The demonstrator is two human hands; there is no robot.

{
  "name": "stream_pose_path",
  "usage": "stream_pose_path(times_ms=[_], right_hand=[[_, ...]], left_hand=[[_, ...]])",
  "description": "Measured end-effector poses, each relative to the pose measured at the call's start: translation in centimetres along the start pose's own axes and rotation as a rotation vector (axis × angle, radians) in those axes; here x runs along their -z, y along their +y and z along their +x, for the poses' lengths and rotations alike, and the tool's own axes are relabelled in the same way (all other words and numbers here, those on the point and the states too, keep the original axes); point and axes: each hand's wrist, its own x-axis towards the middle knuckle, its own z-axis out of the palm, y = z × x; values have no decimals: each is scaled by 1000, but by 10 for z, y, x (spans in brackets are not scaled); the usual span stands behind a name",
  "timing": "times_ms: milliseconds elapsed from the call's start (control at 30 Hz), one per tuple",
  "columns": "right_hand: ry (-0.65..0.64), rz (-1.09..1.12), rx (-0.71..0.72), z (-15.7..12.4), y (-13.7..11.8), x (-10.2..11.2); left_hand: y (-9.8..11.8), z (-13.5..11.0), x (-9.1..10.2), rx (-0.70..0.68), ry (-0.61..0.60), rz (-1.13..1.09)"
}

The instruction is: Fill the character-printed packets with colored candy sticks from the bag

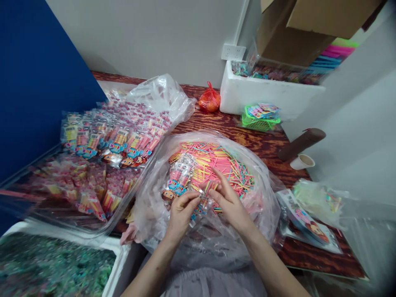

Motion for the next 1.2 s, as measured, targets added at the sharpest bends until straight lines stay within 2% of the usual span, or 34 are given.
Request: stream_pose_path(times_ms=[100, 233, 367, 400, 500, 600, 700, 800, 867, 933, 1000, 1067, 1133, 1200], right_hand=[[108, -122, 155, -3, -8, -1], [34, -353, 265, -8, -12, -6], [222, -315, 304, -12, -11, -9], [221, -346, 327, -12, -11, -9], [88, -496, 381, -11, -12, -9], [55, -559, 401, -10, -12, -11], [91, -571, 433, -12, -13, -15], [-59, -504, 395, -9, -12, -11], [-86, -399, 323, -3, -8, 3], [53, -374, 265, 3, 1, 26], [143, -573, 237, 5, 15, 50], [64, -865, 200, 2, 33, 66], [-38, -1135, 186, -5, 50, 70], [-86, -1353, 204, -12, 64, 67]], left_hand=[[4, 3, 0, -14, -21, -24], [10, 5, -1, -43, -31, -77], [16, 6, 0, -44, -5, -108], [17, 6, 0, -40, -4, -108], [21, 7, 1, -23, 17, -86], [25, 7, 3, 17, -1, -93], [31, 6, 7, 88, -181, -91], [39, 6, 19, 141, -335, 53], [45, 10, 31, 154, -317, 169], [51, 21, 46, 124, -242, 228], [51, 39, 59, 69, -182, 244], [45, 60, 67, 41, -179, 317], [32, 79, 70, -8, -183, 515], [17, 91, 68, -94, -76, 804]])
